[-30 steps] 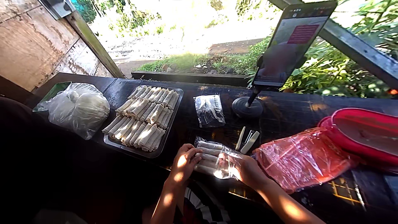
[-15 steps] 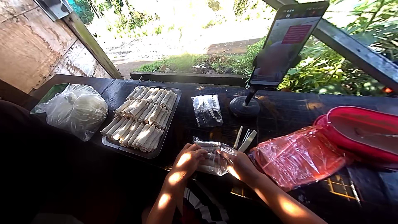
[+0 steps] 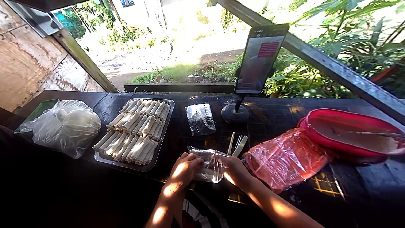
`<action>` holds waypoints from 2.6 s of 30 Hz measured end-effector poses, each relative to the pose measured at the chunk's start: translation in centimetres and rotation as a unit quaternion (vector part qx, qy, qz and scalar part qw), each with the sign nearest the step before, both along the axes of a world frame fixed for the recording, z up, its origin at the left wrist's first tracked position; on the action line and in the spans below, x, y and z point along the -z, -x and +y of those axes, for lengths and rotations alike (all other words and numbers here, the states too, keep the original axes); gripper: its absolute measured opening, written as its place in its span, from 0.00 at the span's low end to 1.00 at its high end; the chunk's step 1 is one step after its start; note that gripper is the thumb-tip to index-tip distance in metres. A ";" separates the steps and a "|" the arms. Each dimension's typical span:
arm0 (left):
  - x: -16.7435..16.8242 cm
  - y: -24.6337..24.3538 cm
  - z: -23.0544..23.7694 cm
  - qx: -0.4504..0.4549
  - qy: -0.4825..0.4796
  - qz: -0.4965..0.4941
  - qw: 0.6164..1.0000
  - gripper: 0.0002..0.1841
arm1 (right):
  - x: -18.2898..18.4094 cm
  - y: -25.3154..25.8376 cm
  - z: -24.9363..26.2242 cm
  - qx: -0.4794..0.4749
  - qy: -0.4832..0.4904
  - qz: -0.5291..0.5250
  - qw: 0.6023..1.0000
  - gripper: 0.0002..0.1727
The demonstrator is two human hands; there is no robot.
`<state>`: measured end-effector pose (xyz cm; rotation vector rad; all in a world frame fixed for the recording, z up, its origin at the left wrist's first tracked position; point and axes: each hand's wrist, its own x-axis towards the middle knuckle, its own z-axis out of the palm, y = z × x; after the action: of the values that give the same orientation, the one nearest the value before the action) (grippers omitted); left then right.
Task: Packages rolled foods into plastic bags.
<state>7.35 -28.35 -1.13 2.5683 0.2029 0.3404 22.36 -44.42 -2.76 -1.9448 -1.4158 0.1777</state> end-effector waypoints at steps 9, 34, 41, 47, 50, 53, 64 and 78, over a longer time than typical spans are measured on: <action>1.9 3.4 -1.8 -0.208 0.083 -0.148 0.963 0.12 | -8.1 -6.2 -3.7 0.023 0.135 0.114 0.984 0.12; -1.5 4.9 -4.7 -0.352 0.165 0.150 0.909 0.14 | -16.4 -18.2 3.5 0.244 -0.111 0.461 0.846 0.39; -1.7 4.8 -5.4 -0.352 0.138 0.189 0.906 0.16 | -13.6 -16.9 2.2 0.214 -0.136 0.470 0.846 0.33; -0.1 5.2 -6.3 -0.338 -0.003 0.096 0.936 0.11 | -10.4 -12.5 0.7 0.192 -0.038 0.375 0.906 0.27; 1.5 5.1 -5.8 -0.319 -0.121 0.000 0.940 0.06 | -9.8 -10.9 0.3 0.130 0.032 0.324 0.937 0.25; 0.7 4.7 -4.6 -0.318 -0.118 0.022 0.941 0.07 | -9.3 -10.0 -0.2 0.060 0.080 0.248 0.964 0.20; -0.7 4.6 -2.4 -0.355 -0.029 -0.016 0.934 0.16 | -6.9 -6.2 -1.4 -0.045 0.082 0.082 0.992 0.13; 4.3 3.9 -11.0 -0.265 -0.112 -0.202 0.936 0.15 | -1.5 0.5 -2.4 -0.162 -0.019 -0.101 0.981 0.32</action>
<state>3.50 -39.34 -5.43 2.5502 0.7403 1.1347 21.84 -46.82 -1.24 -1.7297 -1.8536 0.1032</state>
